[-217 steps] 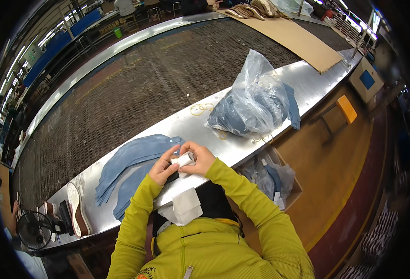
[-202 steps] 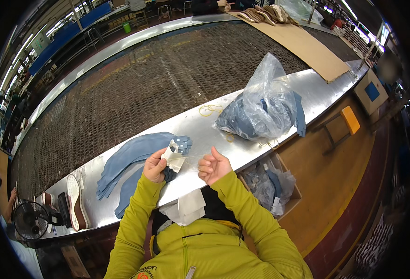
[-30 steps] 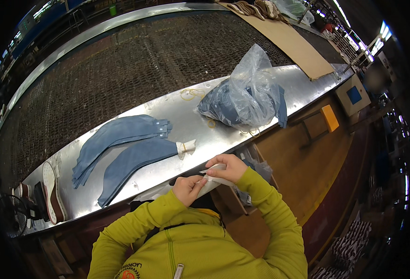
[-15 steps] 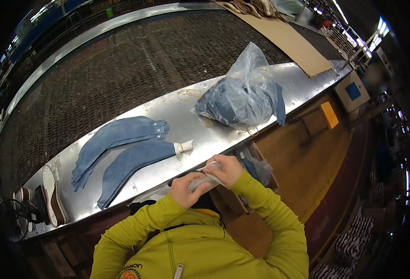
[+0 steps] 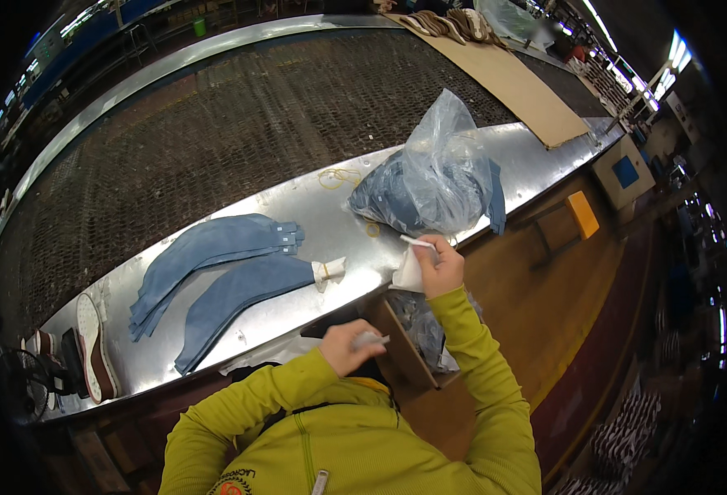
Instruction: The person unpacks blue fabric pieces from a plastic bag, lays them on a metal table, and folds each piece in half. The person then picks up a white paper label and folds it. The folded fabric pieces remain stacked on the table.
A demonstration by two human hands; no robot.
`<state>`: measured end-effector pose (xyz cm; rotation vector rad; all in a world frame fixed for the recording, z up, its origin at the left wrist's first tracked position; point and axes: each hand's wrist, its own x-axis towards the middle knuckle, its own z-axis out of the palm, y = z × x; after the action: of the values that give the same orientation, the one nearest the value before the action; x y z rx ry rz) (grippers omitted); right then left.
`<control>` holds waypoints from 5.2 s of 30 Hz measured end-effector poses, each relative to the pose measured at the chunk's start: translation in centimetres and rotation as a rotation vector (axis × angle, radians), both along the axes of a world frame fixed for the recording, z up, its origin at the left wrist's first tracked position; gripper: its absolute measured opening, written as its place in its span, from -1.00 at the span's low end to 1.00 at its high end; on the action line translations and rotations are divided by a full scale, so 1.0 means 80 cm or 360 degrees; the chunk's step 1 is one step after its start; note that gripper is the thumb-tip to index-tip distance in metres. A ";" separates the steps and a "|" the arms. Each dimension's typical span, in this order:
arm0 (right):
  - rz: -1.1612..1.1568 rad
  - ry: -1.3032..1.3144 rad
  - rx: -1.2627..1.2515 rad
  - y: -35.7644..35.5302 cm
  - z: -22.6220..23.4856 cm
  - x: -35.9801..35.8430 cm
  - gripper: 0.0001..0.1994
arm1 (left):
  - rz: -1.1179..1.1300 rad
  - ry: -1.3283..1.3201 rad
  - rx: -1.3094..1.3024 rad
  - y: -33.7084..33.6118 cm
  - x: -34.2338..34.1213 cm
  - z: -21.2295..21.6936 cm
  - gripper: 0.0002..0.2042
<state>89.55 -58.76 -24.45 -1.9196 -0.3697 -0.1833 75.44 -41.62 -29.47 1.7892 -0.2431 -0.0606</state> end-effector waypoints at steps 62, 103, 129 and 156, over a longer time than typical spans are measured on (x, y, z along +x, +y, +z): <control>0.2585 -0.0240 -0.1041 0.320 0.082 -0.115 -0.82 | 0.1689 -0.0311 0.0835 0.217 -0.210 0.038 -0.61; 0.2236 -0.0588 -0.1046 0.400 0.003 -0.163 -0.86 | 0.1565 -0.0321 0.1204 0.177 -0.228 0.008 -0.69; 0.2409 -0.1121 -0.1749 0.426 0.008 -0.164 -0.62 | 0.1443 0.0393 0.1307 0.248 -0.201 0.027 -0.61; 0.2486 -0.0592 -0.1150 0.420 0.007 -0.135 -0.58 | 0.1849 0.0293 -0.1904 0.209 -0.174 0.023 -0.65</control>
<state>78.74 -25.15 -23.92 -1.6726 -2.2465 0.7216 61.51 -24.94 -27.63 0.5138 0.7725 0.6193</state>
